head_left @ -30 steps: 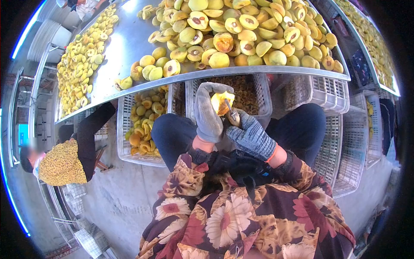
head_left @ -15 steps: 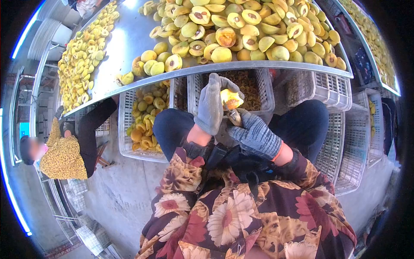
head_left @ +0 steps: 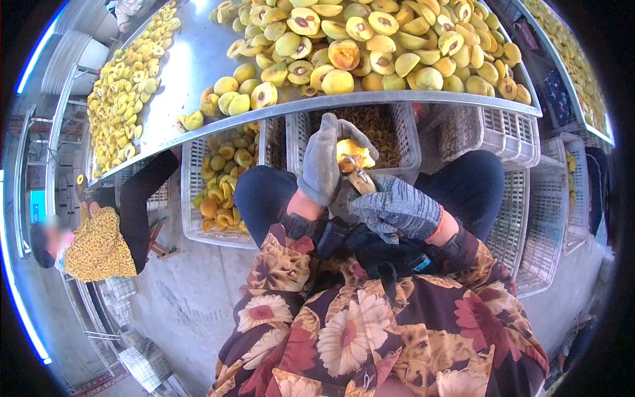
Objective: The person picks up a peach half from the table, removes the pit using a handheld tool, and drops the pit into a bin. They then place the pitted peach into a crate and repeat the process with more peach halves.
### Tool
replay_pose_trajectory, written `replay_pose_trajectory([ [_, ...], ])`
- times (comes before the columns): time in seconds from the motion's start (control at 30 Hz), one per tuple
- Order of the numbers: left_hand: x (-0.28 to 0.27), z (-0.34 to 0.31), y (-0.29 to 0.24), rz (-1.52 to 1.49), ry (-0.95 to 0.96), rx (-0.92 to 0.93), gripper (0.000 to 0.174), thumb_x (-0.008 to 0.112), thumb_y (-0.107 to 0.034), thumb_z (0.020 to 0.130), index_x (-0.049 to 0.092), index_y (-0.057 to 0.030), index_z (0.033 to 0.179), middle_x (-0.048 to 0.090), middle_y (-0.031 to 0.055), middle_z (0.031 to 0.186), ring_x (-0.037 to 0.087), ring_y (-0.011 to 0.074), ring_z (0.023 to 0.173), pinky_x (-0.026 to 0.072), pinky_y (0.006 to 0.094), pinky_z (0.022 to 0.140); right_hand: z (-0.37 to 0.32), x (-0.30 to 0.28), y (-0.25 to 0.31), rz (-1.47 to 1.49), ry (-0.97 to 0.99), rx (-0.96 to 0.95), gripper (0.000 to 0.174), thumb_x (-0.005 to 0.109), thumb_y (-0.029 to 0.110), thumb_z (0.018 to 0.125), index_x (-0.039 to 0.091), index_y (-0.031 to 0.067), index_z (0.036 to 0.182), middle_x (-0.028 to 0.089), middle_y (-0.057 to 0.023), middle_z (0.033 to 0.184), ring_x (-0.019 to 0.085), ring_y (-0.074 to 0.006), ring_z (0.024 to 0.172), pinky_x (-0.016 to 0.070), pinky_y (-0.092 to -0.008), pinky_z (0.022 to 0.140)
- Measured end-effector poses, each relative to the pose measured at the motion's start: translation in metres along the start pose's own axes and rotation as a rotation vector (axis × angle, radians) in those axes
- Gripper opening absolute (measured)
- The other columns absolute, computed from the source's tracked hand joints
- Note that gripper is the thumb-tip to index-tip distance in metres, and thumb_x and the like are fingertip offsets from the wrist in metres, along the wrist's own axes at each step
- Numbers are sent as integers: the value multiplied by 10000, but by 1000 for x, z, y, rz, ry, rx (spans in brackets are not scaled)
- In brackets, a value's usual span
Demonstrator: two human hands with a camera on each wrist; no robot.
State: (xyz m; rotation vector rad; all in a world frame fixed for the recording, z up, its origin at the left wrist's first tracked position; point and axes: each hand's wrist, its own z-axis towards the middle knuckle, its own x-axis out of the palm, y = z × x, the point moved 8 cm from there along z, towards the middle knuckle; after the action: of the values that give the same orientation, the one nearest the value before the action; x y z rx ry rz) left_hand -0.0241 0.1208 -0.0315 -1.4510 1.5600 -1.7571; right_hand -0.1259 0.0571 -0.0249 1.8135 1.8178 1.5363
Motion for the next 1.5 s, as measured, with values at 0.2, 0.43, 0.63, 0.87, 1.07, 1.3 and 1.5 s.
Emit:
replay_pose_trajectory([
  [0.2,4,-2,2,3,31,-62,644,274,-556,978,579,-16,807,639,158,742,633,210,682,517,296,660,-5,-1,-1,20,110,49,237,596,244,897,600,39,1017,627,-16,739,456,-37,459,349,-202,382],
  [0.43,7,2,9,-313,15,-52,619,309,-576,961,585,-30,867,644,202,820,634,240,680,532,319,630,6,2,-5,301,336,-135,238,562,180,912,589,0,1065,573,-30,714,468,-49,486,340,-179,391],
  [0.63,-30,15,10,-253,-162,148,530,416,-538,945,571,-41,1044,644,192,956,652,250,770,569,333,671,9,0,14,181,173,-49,274,624,197,864,581,15,1064,586,-40,734,495,-56,498,354,-199,398],
  [0.87,-69,5,-10,-440,-264,141,605,395,-594,928,580,-34,1061,651,149,984,632,215,736,516,306,627,63,-129,-6,-1443,-644,-94,335,594,250,846,591,30,1098,658,-217,935,650,-352,881,516,-438,771],
  [1.07,-87,-16,-30,-299,-278,101,608,386,-578,939,587,-24,1083,651,126,1003,625,211,762,515,304,638,69,-136,3,-1559,-678,119,293,566,246,819,604,49,1033,655,-232,947,634,-387,915,502,-487,786],
  [1.3,-195,-109,-106,161,-621,390,492,379,-454,975,539,-19,1138,604,120,1019,586,229,825,505,332,715,47,-151,-13,-1543,-617,-134,386,610,304,801,603,-3,1036,639,-265,862,621,-422,844,510,-463,751],
  [1.5,-357,-133,-69,1018,-757,113,502,618,-267,899,411,18,1256,594,177,986,583,253,843,500,384,716,31,-140,-24,-1525,-556,43,392,609,323,802,621,-22,988,638,-258,889,614,-419,850,504,-464,761],
])
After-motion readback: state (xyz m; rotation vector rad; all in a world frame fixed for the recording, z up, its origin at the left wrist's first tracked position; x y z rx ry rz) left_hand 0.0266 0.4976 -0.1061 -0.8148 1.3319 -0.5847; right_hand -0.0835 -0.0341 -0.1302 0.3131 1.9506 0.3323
